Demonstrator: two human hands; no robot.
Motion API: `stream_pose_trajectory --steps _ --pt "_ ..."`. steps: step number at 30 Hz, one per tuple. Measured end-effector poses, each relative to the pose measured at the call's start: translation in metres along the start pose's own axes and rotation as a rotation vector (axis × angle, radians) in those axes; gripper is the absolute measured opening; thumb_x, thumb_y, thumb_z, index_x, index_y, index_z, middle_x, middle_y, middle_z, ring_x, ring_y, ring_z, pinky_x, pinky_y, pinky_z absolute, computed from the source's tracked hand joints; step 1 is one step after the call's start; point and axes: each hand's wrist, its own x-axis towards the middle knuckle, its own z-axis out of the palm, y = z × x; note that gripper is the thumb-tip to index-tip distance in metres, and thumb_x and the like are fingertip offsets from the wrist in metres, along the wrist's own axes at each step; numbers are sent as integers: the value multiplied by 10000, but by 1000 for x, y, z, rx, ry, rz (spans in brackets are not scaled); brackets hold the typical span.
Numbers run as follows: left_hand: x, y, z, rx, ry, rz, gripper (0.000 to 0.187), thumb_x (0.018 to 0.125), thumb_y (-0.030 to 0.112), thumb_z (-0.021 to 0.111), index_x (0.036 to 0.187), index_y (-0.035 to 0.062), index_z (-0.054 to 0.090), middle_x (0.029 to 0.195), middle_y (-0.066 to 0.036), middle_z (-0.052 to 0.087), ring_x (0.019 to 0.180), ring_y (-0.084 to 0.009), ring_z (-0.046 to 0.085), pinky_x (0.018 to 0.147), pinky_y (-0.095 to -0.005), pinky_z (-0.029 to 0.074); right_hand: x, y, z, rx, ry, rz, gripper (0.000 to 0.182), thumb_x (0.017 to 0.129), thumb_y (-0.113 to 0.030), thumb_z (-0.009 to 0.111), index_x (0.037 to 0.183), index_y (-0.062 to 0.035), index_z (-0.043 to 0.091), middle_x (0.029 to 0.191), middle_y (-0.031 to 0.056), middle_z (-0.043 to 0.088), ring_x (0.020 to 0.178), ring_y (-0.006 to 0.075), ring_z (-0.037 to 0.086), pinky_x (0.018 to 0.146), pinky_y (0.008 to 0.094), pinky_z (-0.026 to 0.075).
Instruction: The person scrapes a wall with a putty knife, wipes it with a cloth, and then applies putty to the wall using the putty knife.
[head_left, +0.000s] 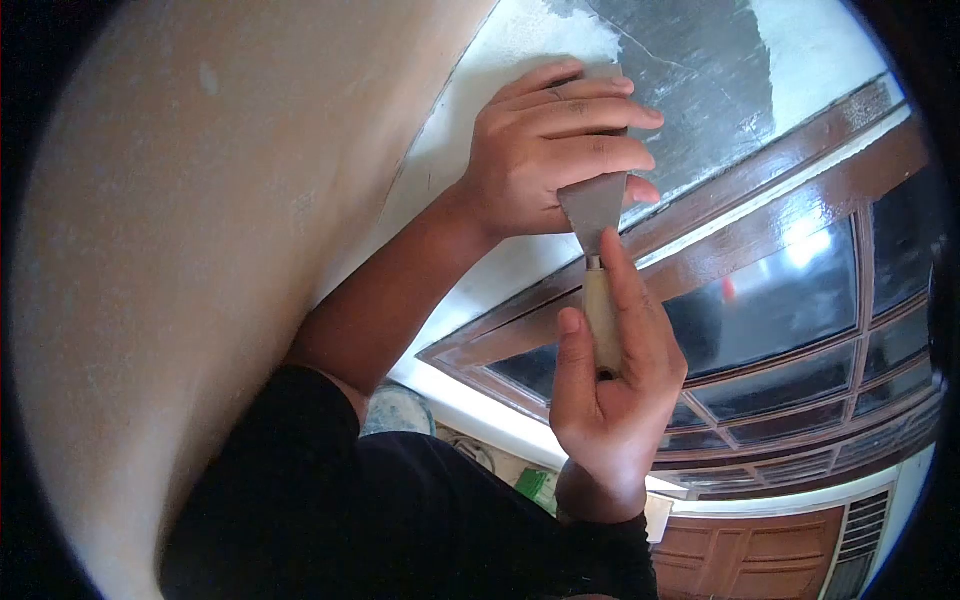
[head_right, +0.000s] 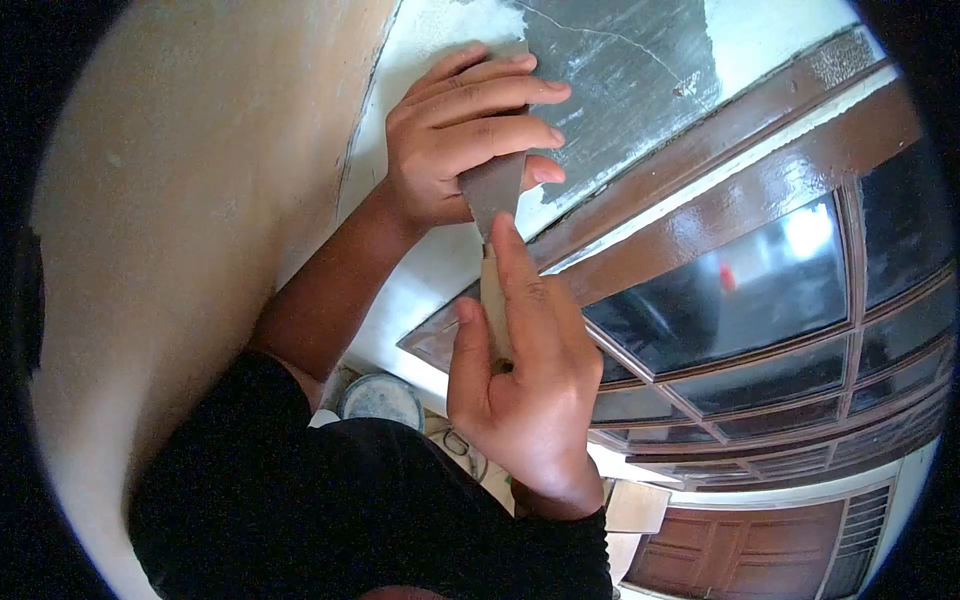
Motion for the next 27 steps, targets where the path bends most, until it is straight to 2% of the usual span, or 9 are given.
stream_pose_trajectory --steps 3,10,13,16,19,22,24,25,27 --pt "6 -2 -6 88 -21 8 296 696 351 876 902 171 764 1132 -47 755 1154 -277 676 1036 -467 431 6 0 4 38 19 6 537 828 46 666 1352 90 558 939 240 659 798 342 675 732 378 548" --pt "5 -1 -3 47 -10 -13 295 690 346 880 907 181 766 1119 -29 757 1136 -264 685 1060 -453 405 2 -1 -1 -7 -17 41 532 840 41 662 1359 83 557 973 251 669 817 348 683 755 392 548" --pt "6 0 -3 75 -21 -5 280 703 339 881 909 188 766 1116 -25 757 1124 -261 690 1062 -449 400 3 0 4 5 51 -23 533 836 43 662 1359 73 562 962 243 667 793 332 678 746 385 546" --pt "3 1 0 23 -14 -10 282 705 340 879 913 186 769 1131 -29 755 1158 -259 673 1064 -448 387 4 -4 0 12 22 -1 533 831 51 658 1355 72 567 958 239 666 797 325 682 754 386 546" --pt "7 -2 -4 103 -16 -9 286 700 346 881 909 187 768 1115 -20 760 1141 -255 683 1069 -457 399 5 -4 1 32 6 91 529 827 57 656 1348 77 570 960 247 668 793 323 679 746 388 544" --pt "4 -2 -1 55 -7 12 286 700 347 881 908 187 767 1125 -25 757 1144 -249 679 1066 -457 392 4 -5 2 68 63 19 525 827 57 656 1345 73 574 927 240 662 763 323 663 726 387 537" --pt "3 2 1 3 -11 -15 277 714 338 875 915 181 770 1134 -35 754 1140 -251 676 1055 -443 383 0 -13 -5 54 -11 144 469 884 50 596 1353 54 588 1103 209 682 996 201 646 895 304 490" --pt "4 -2 1 9 -5 -16 277 714 338 875 915 181 770 1134 -35 754 1140 -251 676 1055 -443 383 3 -11 -4 54 -17 137 469 884 50 596 1353 54 588 1103 209 682 996 201 646 895 304 490" --pt "7 -9 1 139 48 63 259 714 422 854 820 216 738 1034 33 756 1055 -207 703 999 -410 421 7 -9 0 91 4 169 475 885 49 598 1360 40 590 1093 206 683 981 201 644 885 309 491"
